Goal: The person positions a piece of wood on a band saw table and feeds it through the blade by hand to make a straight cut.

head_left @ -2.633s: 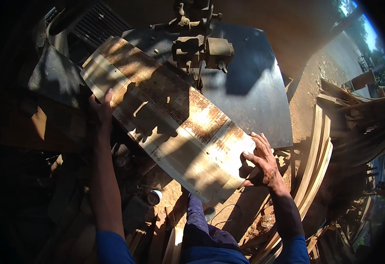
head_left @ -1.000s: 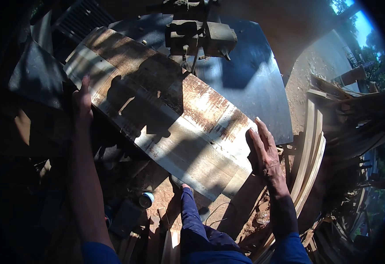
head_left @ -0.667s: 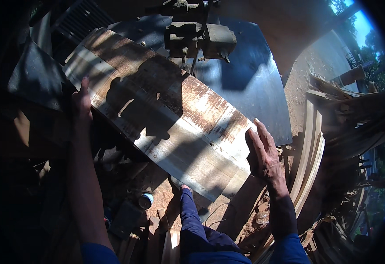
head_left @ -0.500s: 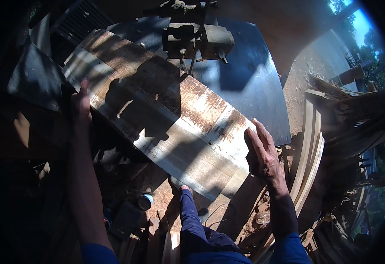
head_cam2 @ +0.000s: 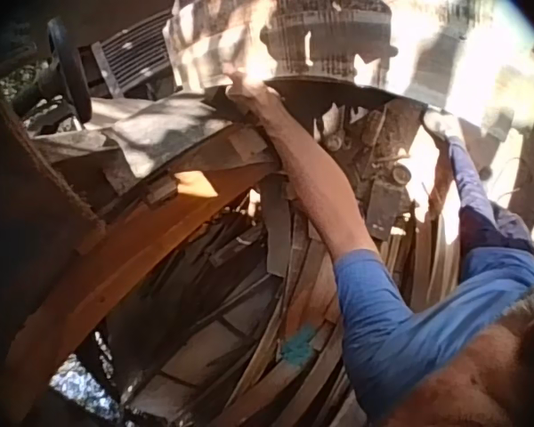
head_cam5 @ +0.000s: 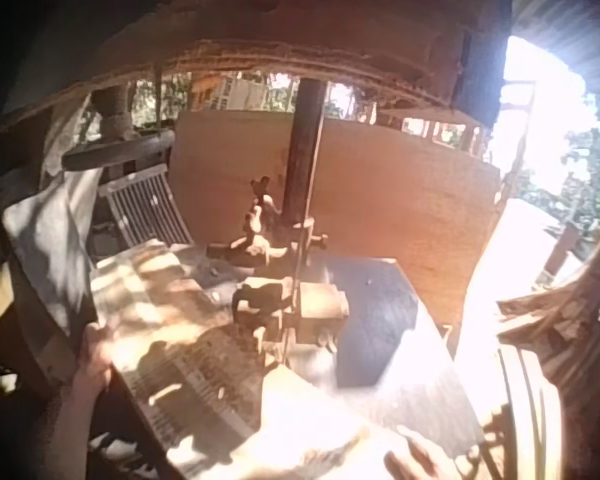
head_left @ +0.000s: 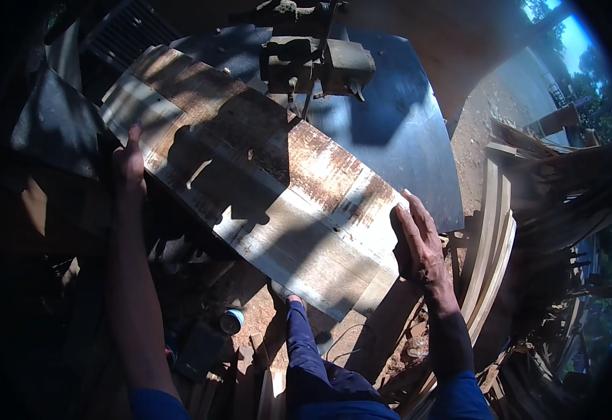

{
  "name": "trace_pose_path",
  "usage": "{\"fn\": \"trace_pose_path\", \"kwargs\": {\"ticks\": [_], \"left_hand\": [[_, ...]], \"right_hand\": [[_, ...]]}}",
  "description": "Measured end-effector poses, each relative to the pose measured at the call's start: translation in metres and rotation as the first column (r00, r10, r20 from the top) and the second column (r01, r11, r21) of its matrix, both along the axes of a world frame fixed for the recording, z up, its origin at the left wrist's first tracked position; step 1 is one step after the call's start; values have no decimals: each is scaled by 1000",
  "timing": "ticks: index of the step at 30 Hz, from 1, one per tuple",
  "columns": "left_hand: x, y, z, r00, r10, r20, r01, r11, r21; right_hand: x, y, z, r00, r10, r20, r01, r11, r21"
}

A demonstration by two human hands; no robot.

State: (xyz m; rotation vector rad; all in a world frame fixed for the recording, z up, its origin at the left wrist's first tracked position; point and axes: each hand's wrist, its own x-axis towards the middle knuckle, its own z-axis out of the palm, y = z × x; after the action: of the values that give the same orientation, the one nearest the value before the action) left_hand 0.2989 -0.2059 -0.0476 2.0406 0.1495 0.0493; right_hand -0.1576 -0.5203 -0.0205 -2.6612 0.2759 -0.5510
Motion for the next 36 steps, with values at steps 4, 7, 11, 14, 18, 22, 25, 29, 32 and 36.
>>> {"fn": "trace_pose_path", "kwargs": {"ticks": [4, 7, 11, 14, 18, 22, 25, 29, 32, 36], "left_hand": [[-10, -8, 9, 1000, 5, -24, -5, 1000, -2], [-11, -6, 13, 999, 2, -50, -1, 1000, 9], [-9, -5, 11, 999, 1, -53, -2, 1000, -10], [-8, -4, 7, 1000, -7, -5, 7, 1000, -12], [-4, 0, 2, 997, -45, 69, 49, 997, -58], [-18, -12, 11, 997, -47, 62, 49, 998, -32], [-8, -4, 6, 999, -31, 30, 32, 999, -32], [5, 4, -9, 998, -40, 58, 42, 998, -41], [15, 15, -15, 994, -55, 99, 59, 998, -39], [0, -3, -6, 998, -33, 61, 34, 999, -24]], "right_hand": [[-1, -1, 0, 1000, -6, -23, 6, 1000, -8], [1, 1, 1, 1000, -3, -3, 3, 1000, 21], [1, 2, 1, 1000, -2, -8, 3, 999, 45], [1, 1, 2, 1000, 0, -14, 0, 999, 37], [1, 0, -1, 1000, 2, 3, -2, 999, 51], [0, 0, 0, 1000, -20, -19, 21, 999, 41], [2, 3, 1, 1000, -19, -8, 19, 999, 43], [1, 1, 0, 1000, -22, -12, 22, 999, 35], [3, 3, 1, 1000, -11, -4, 11, 999, 49], [0, 0, 1, 1000, -23, -8, 24, 997, 78]]}}
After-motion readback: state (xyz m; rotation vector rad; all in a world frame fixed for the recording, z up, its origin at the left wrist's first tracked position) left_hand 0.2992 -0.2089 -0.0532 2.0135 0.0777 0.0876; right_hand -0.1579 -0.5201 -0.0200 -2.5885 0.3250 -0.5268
